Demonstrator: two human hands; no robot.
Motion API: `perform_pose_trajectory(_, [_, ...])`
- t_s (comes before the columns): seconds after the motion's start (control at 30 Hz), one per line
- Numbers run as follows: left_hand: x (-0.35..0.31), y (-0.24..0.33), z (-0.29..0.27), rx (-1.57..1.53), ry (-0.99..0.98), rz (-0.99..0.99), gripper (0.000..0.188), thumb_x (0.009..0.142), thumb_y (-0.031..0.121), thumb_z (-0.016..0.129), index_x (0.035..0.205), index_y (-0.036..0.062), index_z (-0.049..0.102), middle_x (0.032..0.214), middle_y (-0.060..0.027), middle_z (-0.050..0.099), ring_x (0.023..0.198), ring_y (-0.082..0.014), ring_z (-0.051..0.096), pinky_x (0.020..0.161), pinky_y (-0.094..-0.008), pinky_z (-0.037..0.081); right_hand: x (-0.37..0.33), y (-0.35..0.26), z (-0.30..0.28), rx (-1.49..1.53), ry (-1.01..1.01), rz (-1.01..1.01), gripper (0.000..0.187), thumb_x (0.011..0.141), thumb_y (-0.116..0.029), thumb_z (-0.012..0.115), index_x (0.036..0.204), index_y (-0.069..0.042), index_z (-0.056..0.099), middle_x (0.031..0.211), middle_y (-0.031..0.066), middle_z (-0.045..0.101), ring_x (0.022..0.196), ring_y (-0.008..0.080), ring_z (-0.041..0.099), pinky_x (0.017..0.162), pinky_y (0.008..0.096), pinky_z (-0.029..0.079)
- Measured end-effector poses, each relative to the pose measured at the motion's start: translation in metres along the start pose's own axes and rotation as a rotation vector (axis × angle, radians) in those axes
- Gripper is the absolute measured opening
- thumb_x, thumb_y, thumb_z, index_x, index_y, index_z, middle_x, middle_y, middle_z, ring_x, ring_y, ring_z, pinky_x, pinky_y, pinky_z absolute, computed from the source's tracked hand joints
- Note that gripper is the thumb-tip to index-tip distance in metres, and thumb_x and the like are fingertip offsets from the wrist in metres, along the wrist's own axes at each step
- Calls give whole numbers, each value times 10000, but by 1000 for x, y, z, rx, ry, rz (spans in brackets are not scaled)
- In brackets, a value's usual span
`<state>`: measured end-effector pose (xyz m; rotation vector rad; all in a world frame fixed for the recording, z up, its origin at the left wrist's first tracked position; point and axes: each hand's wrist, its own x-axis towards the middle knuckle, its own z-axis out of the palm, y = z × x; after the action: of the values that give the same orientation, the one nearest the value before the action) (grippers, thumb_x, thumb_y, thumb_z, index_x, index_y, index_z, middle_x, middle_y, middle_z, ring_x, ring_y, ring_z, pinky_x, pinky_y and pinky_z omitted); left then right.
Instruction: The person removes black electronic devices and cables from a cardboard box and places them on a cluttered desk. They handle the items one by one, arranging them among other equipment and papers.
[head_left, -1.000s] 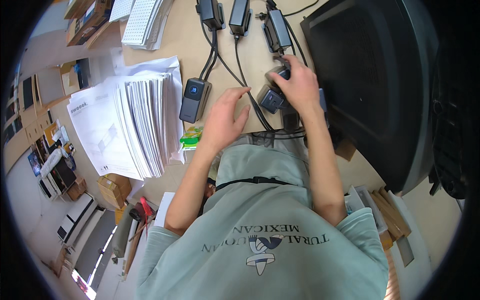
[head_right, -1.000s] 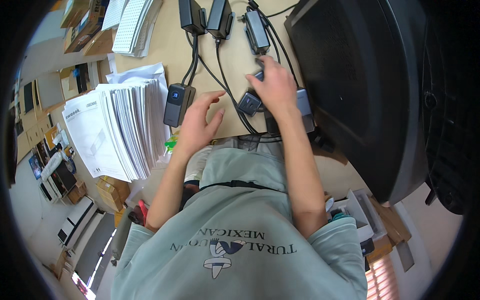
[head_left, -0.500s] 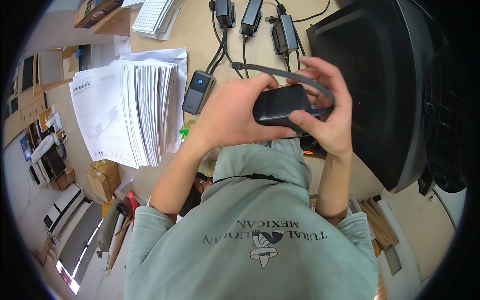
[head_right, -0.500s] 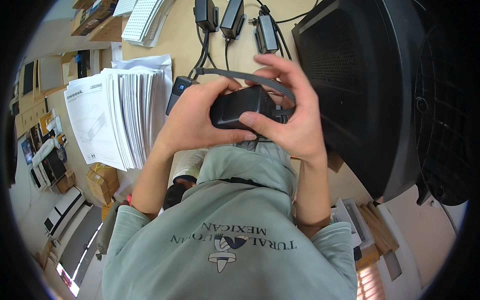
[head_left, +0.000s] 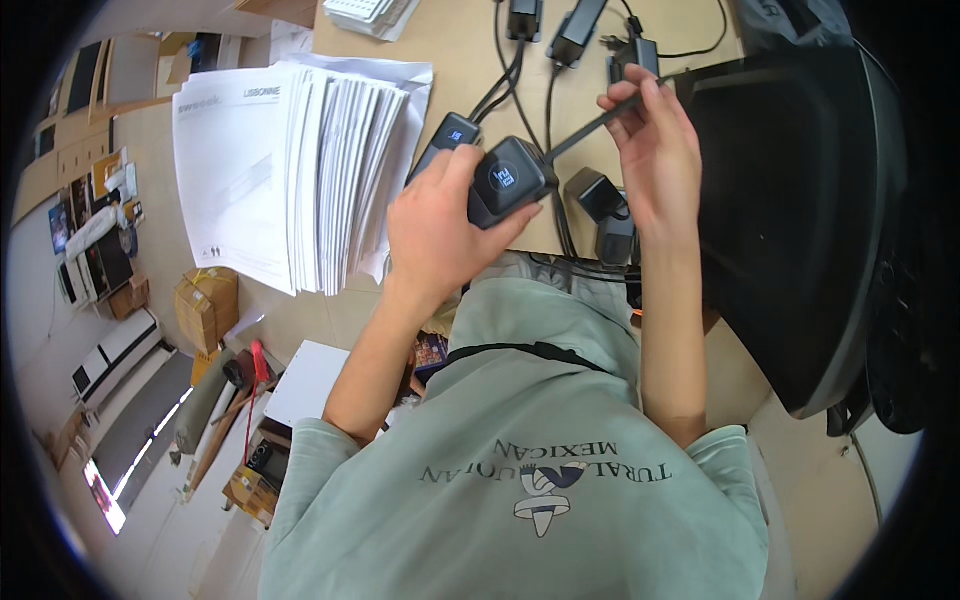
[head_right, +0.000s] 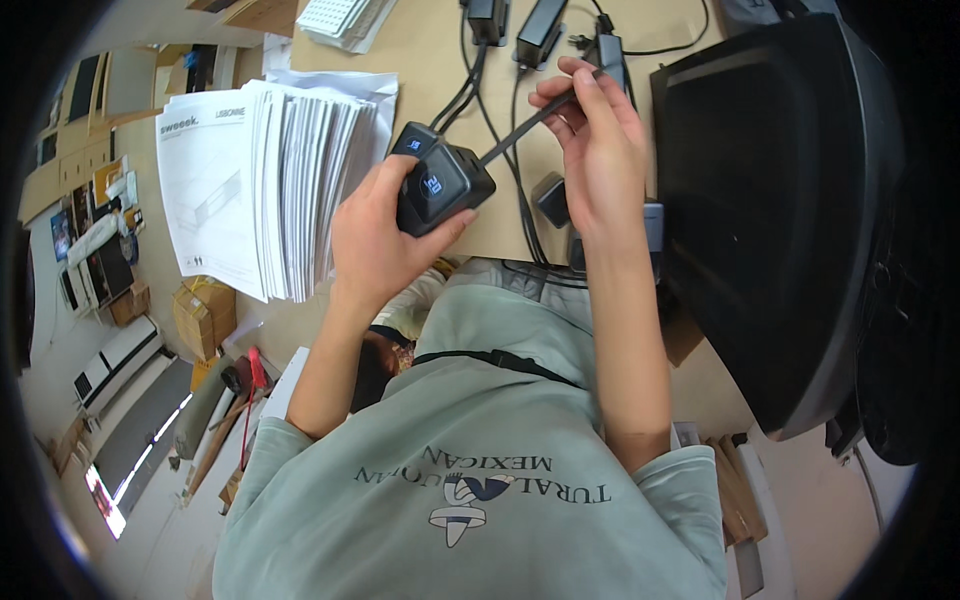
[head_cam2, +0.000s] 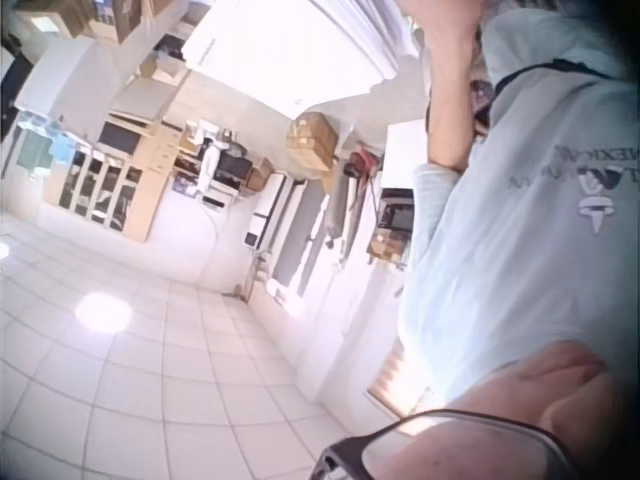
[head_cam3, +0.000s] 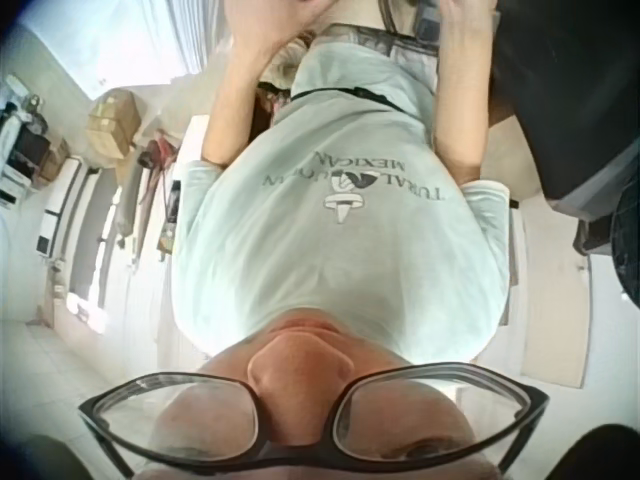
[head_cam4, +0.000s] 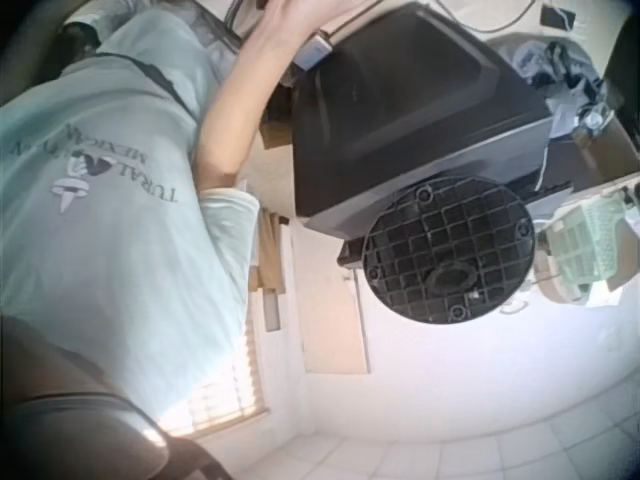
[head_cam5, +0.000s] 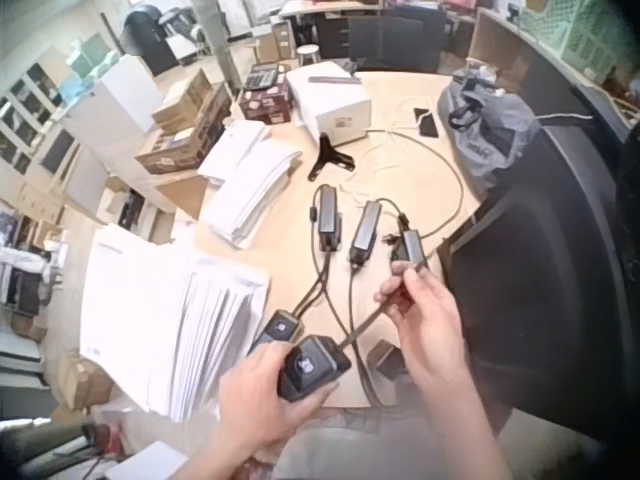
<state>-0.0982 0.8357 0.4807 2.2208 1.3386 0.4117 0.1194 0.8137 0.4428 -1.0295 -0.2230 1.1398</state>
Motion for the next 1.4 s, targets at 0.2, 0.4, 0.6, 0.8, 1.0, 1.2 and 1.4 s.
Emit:
perform_pose_trajectory(0.2, [7, -60, 20, 186, 180, -117, 590, 680, 410, 888, 1077, 42, 653, 979, -101, 687, 840, -313, 688, 729, -393, 553, 65, 55, 19, 165, 48, 209, 385, 1094, -272, 370, 1295, 33, 493, 1156, 200, 679, 1112, 295, 654, 1025, 420, 450])
perform_pose_trajectory(0.4, [13, -87, 51, 327, 248, -150, 604, 704, 417, 854, 1131, 51, 633, 1034, -86, 668, 961, -291, 648, 780, -408, 541, 99, 108, 35, 168, 250, 235, 285, 1084, -237, 326, 1203, -25, 476, 878, 171, 674, 706, 248, 627, 701, 359, 528])
perform_pose_trajectory(0.6, [11, -85, 60, 319, 170, -178, 604, 737, 376, 823, 1186, 54, 579, 1061, -122, 649, 1007, -319, 602, 829, -439, 521, 102, 124, 27, 3, 125, 354, 305, 1066, -229, 370, 1162, -14, 565, 671, 78, 622, 464, 97, 437, 498, 272, 405])
perform_pose_trajectory(0.8, [13, -88, 48, 227, -43, -278, 643, 788, 304, 794, 1284, 50, 472, 1003, -229, 678, 903, -418, 663, 776, -492, 528, 111, 135, 17, -109, 161, 304, 244, 1040, -151, 445, 1161, 25, 562, 706, 122, 659, 452, 102, 441, 444, 246, 356])
perform_pose_trajectory(1.0, [18, -87, 44, 208, -89, -276, 630, 819, 270, 771, 1307, 41, 445, 1040, -268, 676, 926, -455, 668, 781, -495, 538, 129, 149, 21, -180, 225, 320, 179, 988, -105, 532, 970, 42, 632, 759, 145, 691, 509, 142, 557, 491, 276, 441])
perform_pose_trajectory(1.2, [24, -77, 48, 256, -94, -245, 704, 767, 225, 809, 1358, 77, 455, 1153, -212, 658, 1020, -400, 655, 843, -458, 531, 145, 154, 24, -490, 281, 281, 215, 950, -178, 598, 1017, -1, 701, 721, 57, 722, 639, 109, 578, 654, 284, 453])
perform_pose_trajectory(1.4, [19, -81, 72, 328, -6, -279, 736, 702, 195, 811, 1342, 60, 475, 1134, -176, 626, 1058, -375, 590, 913, -462, 497, 146, 154, 25, -543, 258, 312, 212, 936, -197, 607, 967, -11, 706, 718, 47, 730, 725, 108, 581, 732, 284, 452])
